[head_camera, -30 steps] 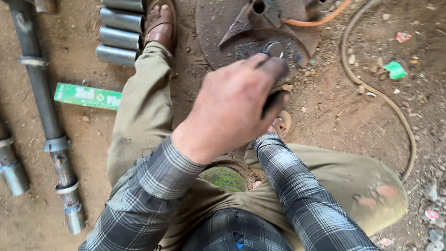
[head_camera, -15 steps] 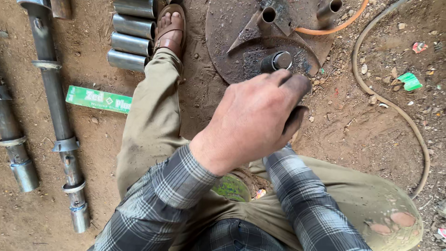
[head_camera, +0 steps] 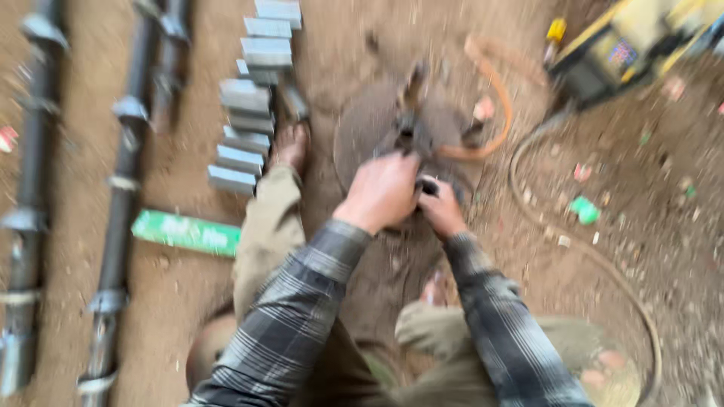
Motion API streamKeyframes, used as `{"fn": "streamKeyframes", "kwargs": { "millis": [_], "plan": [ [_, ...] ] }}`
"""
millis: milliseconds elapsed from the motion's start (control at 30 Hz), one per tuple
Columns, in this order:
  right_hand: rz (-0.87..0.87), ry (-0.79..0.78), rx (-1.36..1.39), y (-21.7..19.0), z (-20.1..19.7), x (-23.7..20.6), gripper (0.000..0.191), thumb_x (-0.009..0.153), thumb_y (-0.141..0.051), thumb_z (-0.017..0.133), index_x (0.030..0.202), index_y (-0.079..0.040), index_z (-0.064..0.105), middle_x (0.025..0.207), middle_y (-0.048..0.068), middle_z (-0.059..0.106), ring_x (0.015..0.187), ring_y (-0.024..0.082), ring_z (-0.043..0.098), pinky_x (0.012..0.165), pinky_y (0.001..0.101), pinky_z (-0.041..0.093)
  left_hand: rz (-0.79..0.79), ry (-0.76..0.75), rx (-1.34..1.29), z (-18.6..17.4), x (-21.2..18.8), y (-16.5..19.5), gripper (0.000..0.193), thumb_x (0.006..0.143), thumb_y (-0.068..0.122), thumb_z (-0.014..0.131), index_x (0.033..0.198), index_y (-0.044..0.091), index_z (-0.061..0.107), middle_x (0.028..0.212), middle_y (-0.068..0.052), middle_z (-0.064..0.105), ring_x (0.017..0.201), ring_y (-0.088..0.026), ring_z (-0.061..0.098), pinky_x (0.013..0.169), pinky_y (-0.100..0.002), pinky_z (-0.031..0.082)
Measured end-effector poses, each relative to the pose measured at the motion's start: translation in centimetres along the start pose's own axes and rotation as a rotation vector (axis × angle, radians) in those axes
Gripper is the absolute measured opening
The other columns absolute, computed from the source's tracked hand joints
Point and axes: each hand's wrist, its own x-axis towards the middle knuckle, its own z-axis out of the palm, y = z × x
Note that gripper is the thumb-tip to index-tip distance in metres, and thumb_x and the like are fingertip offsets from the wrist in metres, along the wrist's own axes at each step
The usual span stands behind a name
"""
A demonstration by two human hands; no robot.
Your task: The person sits on the ground and repeatedly picks up small metal rings, then fits them onto short metal tubes mounted on a circular jig. The person handles the rings and tubes by hand, adjusting and seating each ring before moving to the next tube.
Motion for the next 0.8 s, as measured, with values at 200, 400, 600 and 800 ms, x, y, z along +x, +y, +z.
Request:
{"fn": "streamKeyframes", "kwargs": {
  "millis": [200, 400, 600, 800],
  "plan": [
    [-0.209, -0.186, -0.590, -12.9, -6.3, -2.1, 0.015, 0.088, -0.008, 0.067, 0.099, -0.001, 0.071, 0.086, 0.003, 0.073, 0.080, 0.011, 0.067, 0.074, 0.0276, 0.054, 0.017, 0.138, -0.282, -2.0, -0.8, 1.9, 0.027, 0.084, 0.017, 0.072, 0.108, 0.005, 0.071, 0.101, -0.020, 0.075, 0.096, -0.040, 0.070, 0.083, -0.049, 0.055],
    [-0.020, -0.066, -0.455, -12.8, -7.5, -3.6, 0.014, 0.088, -0.011, 0.069, 0.098, -0.005, 0.077, 0.081, 0.004, 0.073, 0.068, 0.016, 0.067, 0.064, 0.0305, 0.056, -0.016, 0.049, -0.470, -2.6, -0.5, 4.9, 0.028, 0.083, 0.017, 0.072, 0.111, 0.012, 0.075, 0.096, -0.017, 0.075, 0.089, -0.034, 0.074, 0.085, -0.043, 0.057],
    [-0.139, -0.002, -0.438, -11.7, -8.6, -2.2, 0.015, 0.084, -0.008, 0.076, 0.098, -0.004, 0.079, 0.087, 0.003, 0.077, 0.077, 0.013, 0.071, 0.073, 0.0278, 0.059, 0.028, 0.142, -0.375, -2.6, 0.7, 5.7, 0.018, 0.089, 0.017, 0.070, 0.103, 0.006, 0.071, 0.087, -0.020, 0.073, 0.084, -0.036, 0.073, 0.079, -0.046, 0.058],
    [-0.088, 0.088, -0.409, -11.6, -8.5, -2.1, 0.015, 0.086, -0.008, 0.076, 0.100, -0.003, 0.080, 0.088, 0.005, 0.077, 0.076, 0.013, 0.071, 0.070, 0.0289, 0.060, 0.072, 0.155, -0.330, -1.9, 1.5, 6.2, 0.020, 0.091, 0.020, 0.070, 0.099, 0.001, 0.067, 0.079, -0.019, 0.070, 0.074, -0.036, 0.073, 0.072, -0.046, 0.058]
  ]
}}
